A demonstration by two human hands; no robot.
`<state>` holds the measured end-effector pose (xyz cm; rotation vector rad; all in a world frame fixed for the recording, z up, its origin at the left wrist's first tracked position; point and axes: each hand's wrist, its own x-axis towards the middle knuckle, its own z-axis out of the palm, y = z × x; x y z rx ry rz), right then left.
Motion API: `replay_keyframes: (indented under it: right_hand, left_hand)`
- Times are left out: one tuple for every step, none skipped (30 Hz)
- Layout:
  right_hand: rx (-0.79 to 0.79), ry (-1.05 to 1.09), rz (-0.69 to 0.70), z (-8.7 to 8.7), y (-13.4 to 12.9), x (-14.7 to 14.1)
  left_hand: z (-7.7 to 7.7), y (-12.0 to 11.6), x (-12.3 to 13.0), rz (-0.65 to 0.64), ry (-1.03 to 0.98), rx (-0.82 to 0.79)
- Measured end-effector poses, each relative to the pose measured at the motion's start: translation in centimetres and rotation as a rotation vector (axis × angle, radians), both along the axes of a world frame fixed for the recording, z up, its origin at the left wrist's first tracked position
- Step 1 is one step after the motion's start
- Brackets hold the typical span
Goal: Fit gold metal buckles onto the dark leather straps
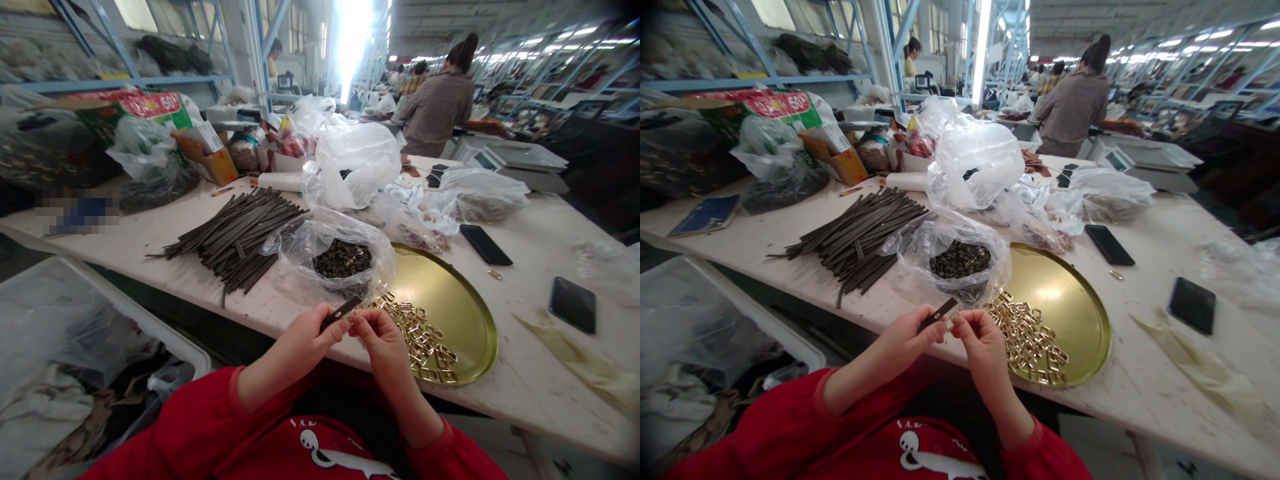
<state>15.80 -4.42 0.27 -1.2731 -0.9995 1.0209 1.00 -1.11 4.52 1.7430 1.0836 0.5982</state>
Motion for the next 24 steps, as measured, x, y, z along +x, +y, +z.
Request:
replay_keyframes:
  right_hand:
    - [-0.019,0.026,-0.006,0.1,0.1,0.2]
    - [-0.034,0.053,-0.010,0.2,0.1,0.4]
    - [-0.043,0.086,-0.007,0.3,0.2,0.5]
    - [-0.046,0.127,0.002,0.3,0.2,0.6]
    - [-0.043,0.170,0.012,0.4,0.2,0.7]
    - [-0.036,0.208,0.024,0.4,0.2,0.7]
    - [-0.029,0.236,0.036,0.5,0.1,0.6]
    - [-0.022,0.249,0.048,0.6,0.1,0.6]
    - [-0.014,0.251,0.059,0.7,0.1,0.5]
    - [-0.005,0.247,0.067,0.8,0.1,0.4]
    - [0.001,0.242,0.071,0.9,0.1,0.4]
    - [0.006,0.244,0.072,0.9,0.1,0.4]
    - [0.008,0.255,0.072,1.0,0.1,0.5]
    - [0.006,0.274,0.072,1.0,0.2,0.6]
    - [0.000,0.302,0.073,0.9,0.2,0.6]
    - [-0.009,0.337,0.074,0.8,0.2,0.6]
    - [-0.021,0.379,0.074,0.7,0.2,0.6]
    - [-0.036,0.426,0.072,0.5,0.2,0.5]
    - [-0.058,0.477,0.072,0.4,0.2,0.3]
    - [-0.086,0.532,0.073,0.3,0.1,0.0]
    - [-0.119,0.587,0.076,0.3,0.0,-0.4]
    - [-0.153,0.639,0.076,0.4,-0.1,-0.8]
    - [-0.184,0.684,0.075,0.4,-0.2,-1.2]
    - [-0.209,0.721,0.069,0.5,-0.3,-1.6]
  left_hand:
    - [0.3,0.4,-0.4,-0.010,0.013,0.009]
    - [0.6,0.8,-0.8,-0.015,0.045,0.022]
    - [0.8,1.0,-1.2,-0.021,0.090,0.034]
    - [0.9,1.2,-1.5,-0.034,0.134,0.039]
    - [0.9,1.2,-1.7,-0.050,0.170,0.037]
    - [0.8,1.1,-1.9,-0.067,0.190,0.027]
    - [0.6,1.0,-2.0,-0.079,0.196,0.015]
    - [0.4,0.8,-1.9,-0.085,0.192,0.005]
    - [0.3,0.6,-1.9,-0.088,0.183,-0.004]
    - [0.2,0.4,-1.8,-0.089,0.175,-0.009]
    - [0.1,0.2,-1.7,-0.090,0.171,-0.014]
    - [0.2,0.1,-1.6,-0.096,0.174,-0.019]
    - [0.2,0.1,-1.5,-0.104,0.181,-0.022]
    - [0.3,0.1,-1.4,-0.113,0.190,-0.024]
    - [0.3,0.1,-1.4,-0.121,0.197,-0.027]
    - [0.3,0.1,-1.4,-0.124,0.202,-0.028]
    - [0.3,0.1,-1.3,-0.123,0.202,-0.026]
    - [0.2,0.2,-1.3,-0.121,0.201,-0.022]
    - [0.1,0.2,-1.2,-0.120,0.197,-0.015]
    - [-0.1,0.1,-1.0,-0.122,0.193,-0.006]
    - [-0.3,0.1,-0.9,-0.123,0.190,0.006]
    - [-0.5,0.0,-0.7,-0.120,0.184,0.019]
    - [-0.7,-0.2,-0.5,-0.110,0.173,0.029]
    - [-0.8,-0.3,-0.4,-0.089,0.156,0.035]
